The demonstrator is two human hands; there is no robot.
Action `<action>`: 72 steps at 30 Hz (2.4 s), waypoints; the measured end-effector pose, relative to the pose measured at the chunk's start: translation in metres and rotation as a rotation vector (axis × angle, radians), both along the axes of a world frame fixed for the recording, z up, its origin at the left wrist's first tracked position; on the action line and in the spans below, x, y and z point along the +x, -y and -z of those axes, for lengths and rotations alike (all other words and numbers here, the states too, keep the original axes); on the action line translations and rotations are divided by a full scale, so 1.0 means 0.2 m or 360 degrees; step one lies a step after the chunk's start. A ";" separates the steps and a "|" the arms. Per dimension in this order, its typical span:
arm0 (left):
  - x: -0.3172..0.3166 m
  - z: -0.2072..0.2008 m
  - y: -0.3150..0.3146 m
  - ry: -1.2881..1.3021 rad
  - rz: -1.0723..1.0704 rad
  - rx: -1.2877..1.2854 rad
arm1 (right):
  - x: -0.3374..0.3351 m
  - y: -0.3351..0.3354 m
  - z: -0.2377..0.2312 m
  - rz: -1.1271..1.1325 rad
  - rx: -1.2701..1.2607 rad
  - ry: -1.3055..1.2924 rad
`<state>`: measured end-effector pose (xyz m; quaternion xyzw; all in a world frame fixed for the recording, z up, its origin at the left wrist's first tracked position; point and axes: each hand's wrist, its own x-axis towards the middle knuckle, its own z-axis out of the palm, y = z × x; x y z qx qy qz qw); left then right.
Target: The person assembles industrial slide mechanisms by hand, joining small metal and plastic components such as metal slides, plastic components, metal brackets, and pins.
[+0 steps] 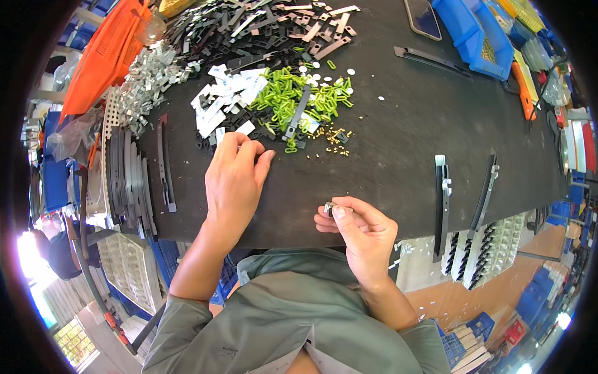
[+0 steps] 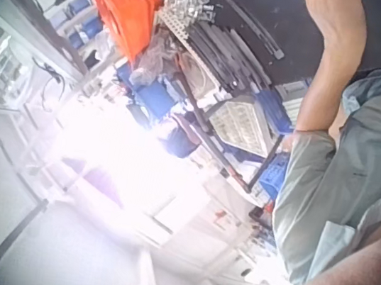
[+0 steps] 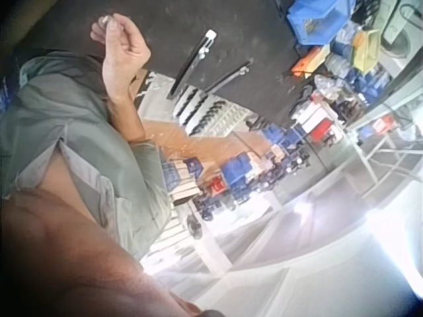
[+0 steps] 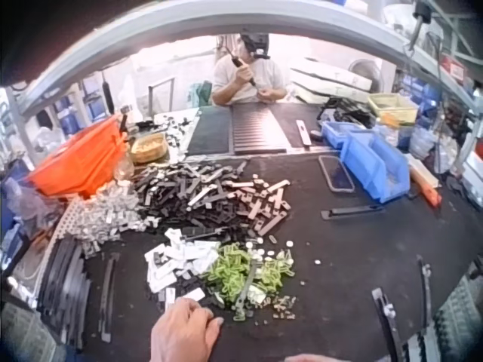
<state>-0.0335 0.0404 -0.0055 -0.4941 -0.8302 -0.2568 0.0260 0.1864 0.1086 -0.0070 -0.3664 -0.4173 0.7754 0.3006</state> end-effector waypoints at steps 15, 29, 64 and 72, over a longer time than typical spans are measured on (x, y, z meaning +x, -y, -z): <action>0.09 -0.02 -0.13 0.0422 0.0533 0.0025 | 0.06 -0.02 -0.03 -0.0028 -0.0257 0.0069; 0.16 -0.14 -0.01 0.0487 0.0655 -0.0095 | 0.05 0.00 -0.02 0.0194 -0.0527 -0.0106; 0.17 -0.04 -0.01 0.0471 0.0630 -0.0212 | 0.21 0.16 0.00 0.0236 -0.0341 0.0198; 0.19 -0.02 0.01 0.0324 0.0634 -0.0185 | 0.21 0.15 0.00 0.0271 -0.0361 0.0236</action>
